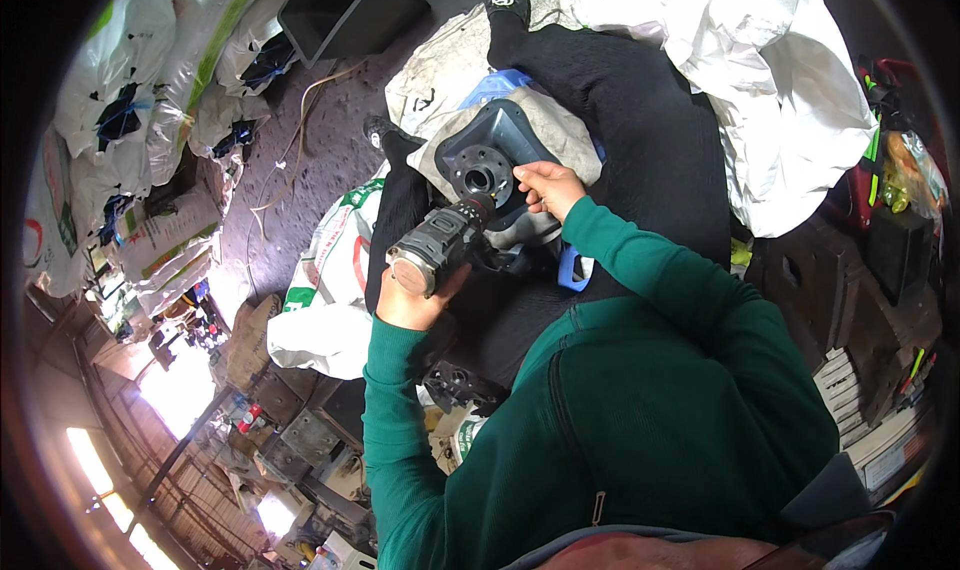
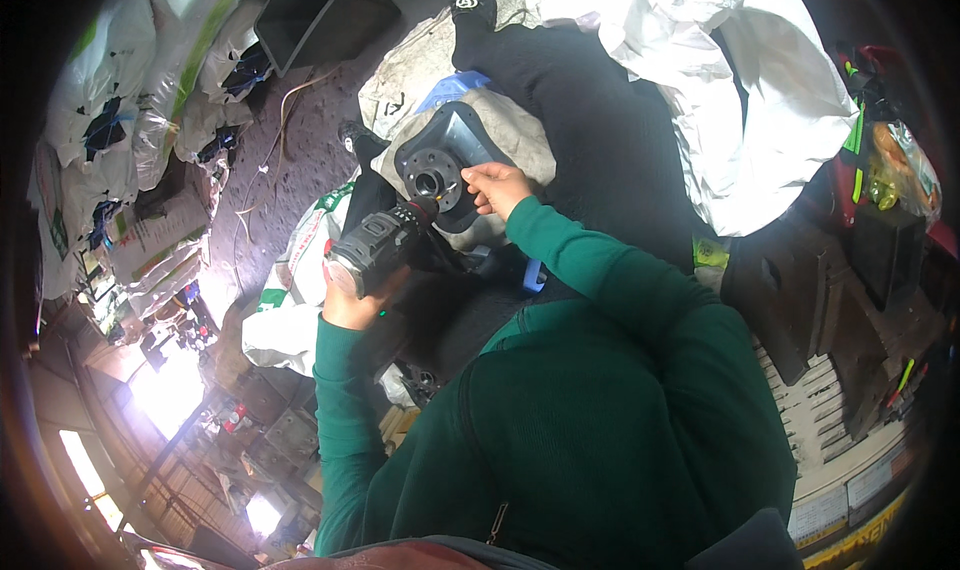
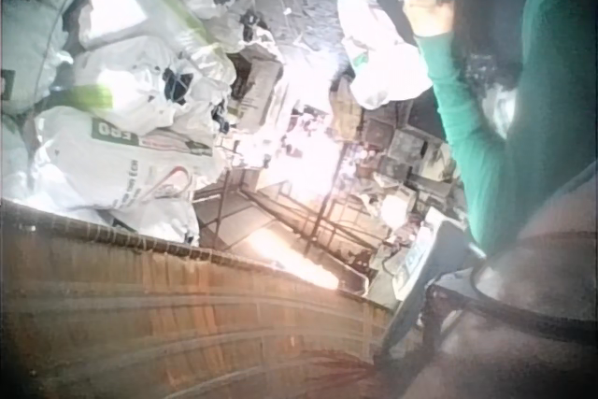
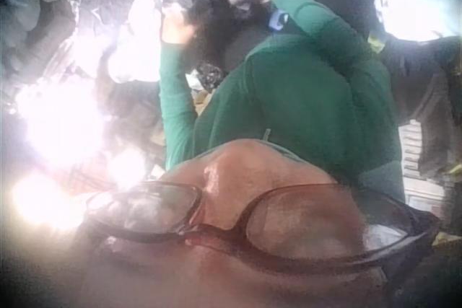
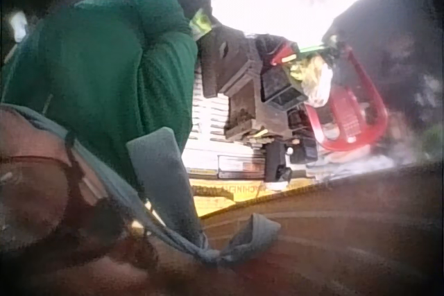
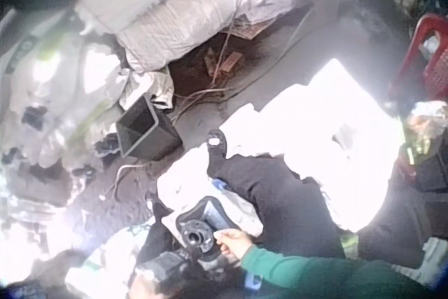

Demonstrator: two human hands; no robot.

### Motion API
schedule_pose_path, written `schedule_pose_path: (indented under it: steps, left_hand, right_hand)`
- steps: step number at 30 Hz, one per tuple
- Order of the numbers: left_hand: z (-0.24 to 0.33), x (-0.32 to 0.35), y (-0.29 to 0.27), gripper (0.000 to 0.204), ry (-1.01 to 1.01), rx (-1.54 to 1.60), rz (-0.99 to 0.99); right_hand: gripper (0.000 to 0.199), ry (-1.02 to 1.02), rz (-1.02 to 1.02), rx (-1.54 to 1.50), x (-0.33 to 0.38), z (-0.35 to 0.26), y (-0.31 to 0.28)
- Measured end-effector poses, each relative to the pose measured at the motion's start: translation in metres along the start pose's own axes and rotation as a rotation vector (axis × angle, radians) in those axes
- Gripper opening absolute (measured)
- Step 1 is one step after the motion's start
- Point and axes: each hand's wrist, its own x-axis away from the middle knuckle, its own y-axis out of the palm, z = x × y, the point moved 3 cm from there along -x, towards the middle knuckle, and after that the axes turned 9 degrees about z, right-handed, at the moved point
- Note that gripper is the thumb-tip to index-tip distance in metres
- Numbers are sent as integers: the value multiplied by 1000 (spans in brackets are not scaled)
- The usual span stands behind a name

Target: The person sits on the floor and uses a cordless drill to fasten screws into a black mechanical component resting on a cushion. They repeatedly insert screws and tighten them, occasionally adjusting the part's position.

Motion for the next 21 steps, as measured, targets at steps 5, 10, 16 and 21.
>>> schedule_pose_path:
  steps: [5,10,16,21]
  left_hand:
    - [11,-13,-3,41,-22,76,-16]
    - [22,-22,-3,50,39,-119,-101]
    - [21,-33,2,56,6,-35,-124]
    - [10,-37,6,56,102,-23,-52]
  right_hand:
    - [31,-20,15,16,-7,-2,5]
    - [31,-46,58,31,-11,-7,14]
    - [36,-71,53,140,-15,-5,11]
    - [35,-367,86,243,-12,-12,13]
